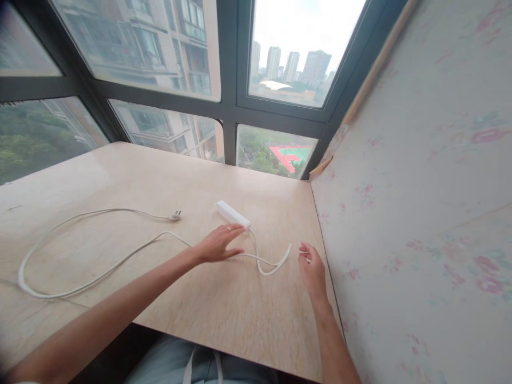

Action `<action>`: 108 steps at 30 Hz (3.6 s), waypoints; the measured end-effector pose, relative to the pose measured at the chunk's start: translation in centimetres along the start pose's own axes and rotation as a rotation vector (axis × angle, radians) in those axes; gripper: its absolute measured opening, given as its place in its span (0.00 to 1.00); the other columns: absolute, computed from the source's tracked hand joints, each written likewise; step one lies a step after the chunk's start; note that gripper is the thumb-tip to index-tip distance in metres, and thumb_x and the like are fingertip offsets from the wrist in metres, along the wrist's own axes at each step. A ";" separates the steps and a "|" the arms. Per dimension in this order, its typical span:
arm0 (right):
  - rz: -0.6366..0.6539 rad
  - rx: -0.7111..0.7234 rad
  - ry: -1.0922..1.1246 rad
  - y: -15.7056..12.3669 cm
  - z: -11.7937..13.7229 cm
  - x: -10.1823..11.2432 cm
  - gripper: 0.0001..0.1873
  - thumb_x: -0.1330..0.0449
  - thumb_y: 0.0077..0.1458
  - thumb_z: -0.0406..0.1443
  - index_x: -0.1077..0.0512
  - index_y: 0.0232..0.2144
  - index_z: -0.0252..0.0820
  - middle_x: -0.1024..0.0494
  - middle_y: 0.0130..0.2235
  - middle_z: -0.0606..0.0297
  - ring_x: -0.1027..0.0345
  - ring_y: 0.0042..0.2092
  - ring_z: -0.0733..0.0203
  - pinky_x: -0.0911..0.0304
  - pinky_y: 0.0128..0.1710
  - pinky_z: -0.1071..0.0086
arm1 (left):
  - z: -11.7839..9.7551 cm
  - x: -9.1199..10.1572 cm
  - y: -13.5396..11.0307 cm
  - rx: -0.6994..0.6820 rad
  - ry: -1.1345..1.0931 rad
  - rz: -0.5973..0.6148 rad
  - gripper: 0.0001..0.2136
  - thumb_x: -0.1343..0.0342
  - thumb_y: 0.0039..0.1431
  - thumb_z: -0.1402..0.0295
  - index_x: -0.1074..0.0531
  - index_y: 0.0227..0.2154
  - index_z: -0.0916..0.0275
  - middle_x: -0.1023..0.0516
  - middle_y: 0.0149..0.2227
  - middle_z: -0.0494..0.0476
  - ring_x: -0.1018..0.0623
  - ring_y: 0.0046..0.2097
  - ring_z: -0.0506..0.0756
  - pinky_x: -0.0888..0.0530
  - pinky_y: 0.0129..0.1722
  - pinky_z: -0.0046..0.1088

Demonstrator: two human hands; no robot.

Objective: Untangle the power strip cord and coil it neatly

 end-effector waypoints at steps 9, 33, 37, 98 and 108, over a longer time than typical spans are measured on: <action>0.269 0.243 0.103 -2.1 4.2 -4.4 0.16 0.36 0.51 0.44 0.26 0.40 0.42 0.23 0.48 0.57 0.32 0.53 0.53 0.41 0.56 0.58 | -0.5 -3.8 -3.1 0.170 0.031 0.186 0.10 0.55 0.64 0.72 0.27 0.36 0.60 0.23 0.38 0.57 0.23 0.37 0.55 0.31 0.33 0.30; 0.624 0.137 0.709 -5.1 10.1 -4.4 0.11 0.37 0.57 0.44 0.20 0.37 0.47 0.34 0.20 0.72 0.37 0.27 0.67 0.33 0.46 0.63 | 2.6 10.8 -6.5 0.486 0.156 -0.210 0.13 0.56 0.66 0.65 0.25 0.37 0.60 0.21 0.26 0.55 0.25 0.28 0.55 0.40 0.27 0.28; 0.820 0.462 0.230 -7.1 14.1 -3.0 0.11 0.41 0.60 0.42 0.20 0.35 0.46 0.25 0.44 0.57 0.31 0.47 0.57 0.35 0.49 0.62 | 4.3 12.3 -6.1 0.568 0.101 -0.309 0.13 0.54 0.65 0.66 0.24 0.38 0.59 0.19 0.31 0.56 0.24 0.30 0.55 0.39 0.28 0.28; 0.393 0.661 -0.716 -2.4 5.5 -15.3 0.25 0.57 0.57 0.24 0.34 0.55 0.36 0.22 0.47 0.52 0.29 0.48 0.51 0.35 0.50 0.57 | 33.6 17.8 -26.8 1.263 0.360 0.049 0.13 0.48 0.59 0.63 0.29 0.24 0.66 0.25 0.29 0.62 0.24 0.43 0.66 0.30 0.40 0.43; 0.372 0.856 -0.573 -2.6 6.1 -12.5 0.19 0.55 0.62 0.28 0.29 0.48 0.39 0.22 0.41 0.54 0.30 0.44 0.52 0.34 0.47 0.56 | 35.1 16.8 -32.6 1.427 0.376 0.008 0.17 0.54 0.55 0.55 0.29 0.22 0.61 0.35 0.16 0.56 0.23 0.39 0.67 0.30 0.32 0.42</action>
Point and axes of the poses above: each hand's wrist, its own y-axis towards the middle knuckle, its own x-axis out of the back of the hand, z = x × y, the point moved 10 cm from there along y, towards the middle knuckle
